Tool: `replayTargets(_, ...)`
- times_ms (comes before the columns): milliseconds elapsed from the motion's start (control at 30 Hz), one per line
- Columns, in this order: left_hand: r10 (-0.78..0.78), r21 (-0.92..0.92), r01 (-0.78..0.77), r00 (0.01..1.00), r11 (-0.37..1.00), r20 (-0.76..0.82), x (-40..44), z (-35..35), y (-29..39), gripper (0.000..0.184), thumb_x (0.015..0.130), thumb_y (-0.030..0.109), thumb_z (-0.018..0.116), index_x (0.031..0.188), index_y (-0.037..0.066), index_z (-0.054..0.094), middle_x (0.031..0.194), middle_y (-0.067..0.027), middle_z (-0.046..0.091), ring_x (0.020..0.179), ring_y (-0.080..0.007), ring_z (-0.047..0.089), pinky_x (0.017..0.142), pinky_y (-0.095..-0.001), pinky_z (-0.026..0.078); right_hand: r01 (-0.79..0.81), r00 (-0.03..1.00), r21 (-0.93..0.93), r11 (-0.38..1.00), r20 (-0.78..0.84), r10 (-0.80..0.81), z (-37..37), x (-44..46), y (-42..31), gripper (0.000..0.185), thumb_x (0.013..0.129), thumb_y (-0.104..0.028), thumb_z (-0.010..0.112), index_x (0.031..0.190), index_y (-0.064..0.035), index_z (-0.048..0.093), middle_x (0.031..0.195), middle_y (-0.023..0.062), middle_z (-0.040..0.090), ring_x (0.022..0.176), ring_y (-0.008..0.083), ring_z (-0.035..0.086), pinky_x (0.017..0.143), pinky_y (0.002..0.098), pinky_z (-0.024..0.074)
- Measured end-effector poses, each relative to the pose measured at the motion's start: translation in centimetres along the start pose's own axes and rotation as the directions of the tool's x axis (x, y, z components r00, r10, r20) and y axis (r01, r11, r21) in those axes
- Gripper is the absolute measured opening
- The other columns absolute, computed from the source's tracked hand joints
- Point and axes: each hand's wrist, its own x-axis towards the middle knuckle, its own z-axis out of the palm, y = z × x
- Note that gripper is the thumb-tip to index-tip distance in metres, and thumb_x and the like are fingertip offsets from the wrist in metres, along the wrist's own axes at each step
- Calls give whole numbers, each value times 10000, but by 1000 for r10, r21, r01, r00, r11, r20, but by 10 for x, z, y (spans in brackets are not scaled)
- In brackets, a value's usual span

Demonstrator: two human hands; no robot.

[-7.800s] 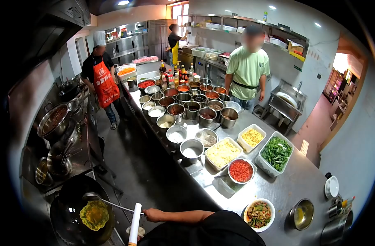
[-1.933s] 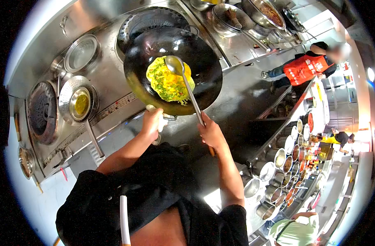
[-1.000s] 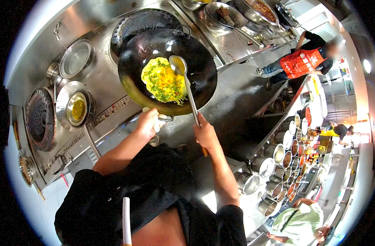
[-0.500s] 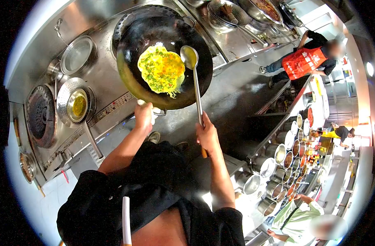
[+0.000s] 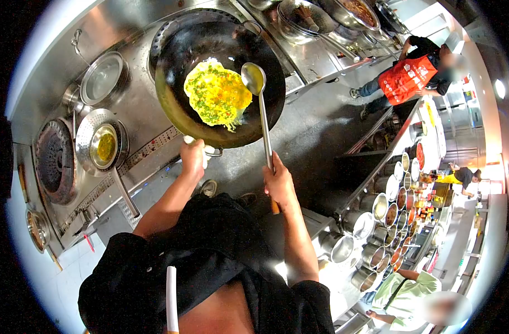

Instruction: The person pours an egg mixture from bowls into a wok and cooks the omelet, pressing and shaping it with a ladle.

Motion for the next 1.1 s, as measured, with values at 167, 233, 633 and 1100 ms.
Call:
replayTargets(167,-37,-6,37,999,999,9,-7,4,13,189,817,6,509,997,46,550,801,-57,610,576,-183,617,419,-308,433,9,1000,0,1000,20,-9,4,0,1,596,932,-102,538,1483,-22,323,596,10,501,445,93,480,422,260,407)
replayTargets(233,-19,-6,19,1000,1000,10,-8,6,17,198,813,5,509,1002,46,549,800,-56,610,576,-182,617,421,-307,436,9,1000,4,1000,25,-9,6,1,0,601,936,-102,536,1488,-22,310,579,-3,483,428,80,463,405,246,391)
replayTargets(633,32,-134,-24,998,991,60,8,-15,-15,128,781,8,579,862,103,553,729,-21,567,575,-178,611,473,-315,477,-1,998,88,996,67,-5,6,1,15,623,931,-112,570,1480,1,298,717,54,580,504,99,523,419,251,443)
replayTargets(1100,-257,270,187,933,944,251,26,-35,-3,169,835,211,577,823,59,504,811,-43,517,725,-185,522,655,-353,452,413,890,-105,905,-165,-425,17,-57,41,587,875,-130,554,1435,-74,389,855,250,649,778,412,643,681,477,487)
